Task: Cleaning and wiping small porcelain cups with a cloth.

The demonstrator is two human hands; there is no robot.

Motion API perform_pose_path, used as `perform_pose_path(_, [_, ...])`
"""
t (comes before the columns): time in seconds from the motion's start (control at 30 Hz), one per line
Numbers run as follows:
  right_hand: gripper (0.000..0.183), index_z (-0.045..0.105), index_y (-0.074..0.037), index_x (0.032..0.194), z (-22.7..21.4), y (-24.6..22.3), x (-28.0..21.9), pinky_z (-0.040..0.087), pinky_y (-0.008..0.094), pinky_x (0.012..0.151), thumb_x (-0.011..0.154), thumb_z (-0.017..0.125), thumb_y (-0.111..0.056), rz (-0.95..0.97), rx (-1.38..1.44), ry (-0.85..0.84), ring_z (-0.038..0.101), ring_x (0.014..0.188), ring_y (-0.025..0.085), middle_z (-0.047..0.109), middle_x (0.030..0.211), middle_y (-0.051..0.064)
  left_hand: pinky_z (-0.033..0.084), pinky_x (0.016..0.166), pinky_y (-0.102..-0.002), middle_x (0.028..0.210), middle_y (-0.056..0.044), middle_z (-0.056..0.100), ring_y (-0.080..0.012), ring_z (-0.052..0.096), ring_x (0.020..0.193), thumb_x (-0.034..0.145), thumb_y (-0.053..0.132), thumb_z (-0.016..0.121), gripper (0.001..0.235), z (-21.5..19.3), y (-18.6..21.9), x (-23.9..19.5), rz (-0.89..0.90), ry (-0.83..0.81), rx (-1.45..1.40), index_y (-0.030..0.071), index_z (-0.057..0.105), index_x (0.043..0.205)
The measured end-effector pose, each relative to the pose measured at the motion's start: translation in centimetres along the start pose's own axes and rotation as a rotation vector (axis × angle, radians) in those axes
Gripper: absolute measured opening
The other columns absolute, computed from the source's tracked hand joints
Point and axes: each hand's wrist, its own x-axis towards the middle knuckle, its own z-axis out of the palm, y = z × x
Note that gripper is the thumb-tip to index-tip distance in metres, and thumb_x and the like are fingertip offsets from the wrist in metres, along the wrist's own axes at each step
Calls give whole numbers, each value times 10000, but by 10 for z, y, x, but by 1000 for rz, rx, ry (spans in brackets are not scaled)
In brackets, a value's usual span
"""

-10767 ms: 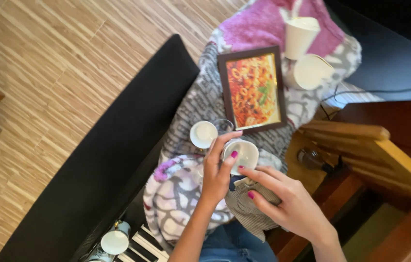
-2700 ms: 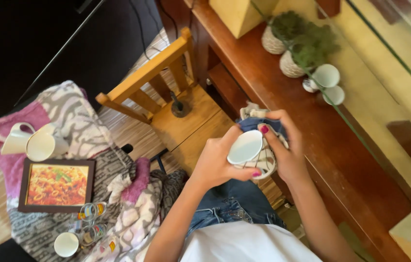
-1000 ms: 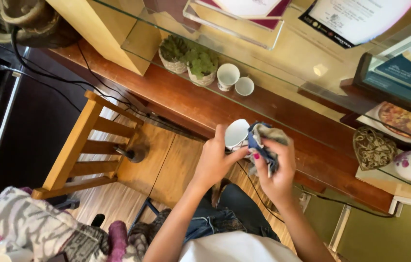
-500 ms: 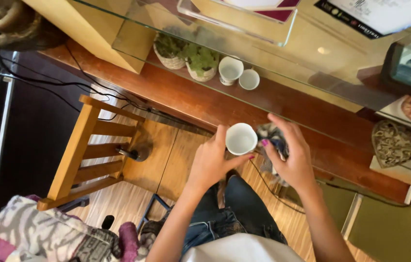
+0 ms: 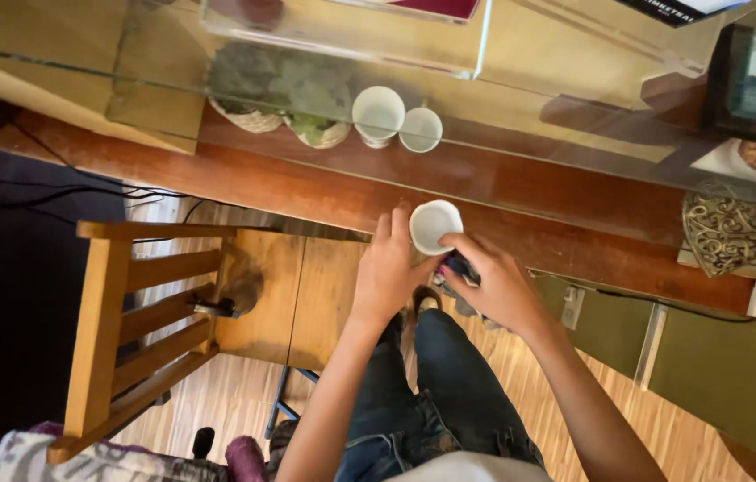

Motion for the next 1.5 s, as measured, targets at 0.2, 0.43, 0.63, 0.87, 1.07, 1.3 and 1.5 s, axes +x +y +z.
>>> perform_pose_path(0.2, [380, 618, -113, 1261, 15, 29, 6, 573, 424, 807, 893, 707, -148, 121, 104, 179, 732, 1025, 385, 746, 1085, 184, 549, 912, -435, 1233, -257, 644, -383, 679, 1111, 879, 72, 751, 705, 19, -6, 10, 66, 68, -357, -40, 378, 1466])
perform_pose_path(0.43, [480, 600, -113, 1341, 43, 47, 10, 581, 448, 815, 880, 715, -179, 223, 83, 258, 719, 1005, 407, 741, 1049, 214, 592, 906, -382, 1197, -212, 685, -335, 735, 1099, 936, 28, 668, 472, 41, -7, 14, 9, 7, -594, -37, 455, 1352])
perform_pose_path(0.63, [588, 505, -82, 1425, 51, 57, 21, 577, 496, 732, 876, 701, -163, 380, 78, 245, 700, 936, 454, 715, 956, 283, 595, 815, -384, 1126, -216, 695, -342, 742, 983, 979, 65, 664, 379, 46, -1, 18, -13, -17, -484, 17, 558, 1340])
perform_pose_path(0.87, [799, 369, -94, 1557, 37, 48, 34, 548, 498, 876, 819, 671, -46, 3, 123, 214, 637, 1123, 506, 635, 1254, 322, 567, 822, -430, 1144, -238, 690, -388, 719, 978, 965, 95, 642, 456, 50, 2, 27, -68, 66, -495, 13, 492, 1388])
perform_pose_path(1.07, [757, 420, -193, 1539, 21, 45, 14, 550, 475, 918, 857, 740, -121, 185, 78, 150, 638, 1186, 456, 627, 1323, 252, 552, 927, -443, 1246, -247, 697, -410, 694, 1140, 992, 61, 644, 454, 47, 1, 21, 18, 110, -451, 23, 505, 1422])
perform_pose_path(1.3, [771, 445, -150, 1528, 21, 53, 19, 517, 465, 982, 816, 730, -68, 71, -26, 213, 567, 1276, 453, 499, 1458, 244, 603, 834, -385, 1164, -211, 712, -328, 755, 1000, 928, 70, 650, 548, 53, 4, 22, -110, -3, -535, 43, 493, 1453])
perform_pose_path(1.5, [875, 367, -59, 1568, 25, 55, 36, 450, 458, 1076, 766, 710, 18, 17, 40, 200, 507, 1323, 452, 470, 1449, 252, 578, 848, -398, 1197, -227, 693, -363, 738, 979, 918, 81, 686, 582, 48, 9, 43, -82, 40, -416, 54, 497, 1468])
